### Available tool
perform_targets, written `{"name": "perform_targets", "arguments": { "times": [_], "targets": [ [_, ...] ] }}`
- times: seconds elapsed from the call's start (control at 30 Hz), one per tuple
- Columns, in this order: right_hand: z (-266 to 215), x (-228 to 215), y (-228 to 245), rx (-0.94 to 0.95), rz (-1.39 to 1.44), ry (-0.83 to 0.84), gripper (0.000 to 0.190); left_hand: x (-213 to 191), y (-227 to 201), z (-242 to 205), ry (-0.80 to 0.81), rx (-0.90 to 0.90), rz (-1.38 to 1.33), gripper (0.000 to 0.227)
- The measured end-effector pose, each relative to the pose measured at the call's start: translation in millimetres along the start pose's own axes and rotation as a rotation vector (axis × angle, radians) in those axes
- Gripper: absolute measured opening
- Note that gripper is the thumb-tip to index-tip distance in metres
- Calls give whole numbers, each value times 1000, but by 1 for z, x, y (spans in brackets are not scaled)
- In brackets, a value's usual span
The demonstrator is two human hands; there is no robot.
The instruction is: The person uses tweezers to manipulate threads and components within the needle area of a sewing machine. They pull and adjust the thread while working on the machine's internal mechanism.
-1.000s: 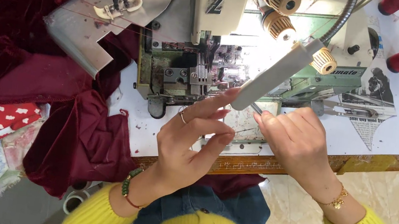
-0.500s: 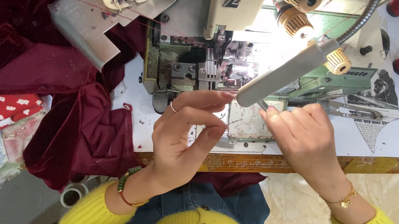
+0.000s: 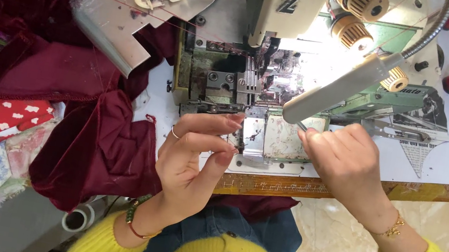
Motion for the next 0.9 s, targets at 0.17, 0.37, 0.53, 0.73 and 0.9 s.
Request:
{"name": "perform_targets", "arguments": {
  "times": [0.17,0.37,0.53,0.73,0.9],
  "targets": [
    [-7,-6,0,24,-62,-47,21,0,0,1,0,22,26,11],
    [6,-6,9,-23,-152,-88,8,-5,14,-7,-102,16,-18,9],
    [18,-6,11,88,-108,-5,17,-11,16,-11,-117,14,-30,6],
    [19,-6,6,170,-3,39,15,-21,17,-11,-118,18,4,6],
    [14,-10,10,98,-78,43,14,-20,21,-13,-116,30,13,7]
  ]
}}
Point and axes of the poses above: each hand's wrist, its own z-axis towards the middle knuckle, its own x-axis out of the palm, y = z × x, the point moved 8 cm from there along z, towards the middle knuckle, and after that the axes turned 5 degrees about z, right-handed, at the moved point
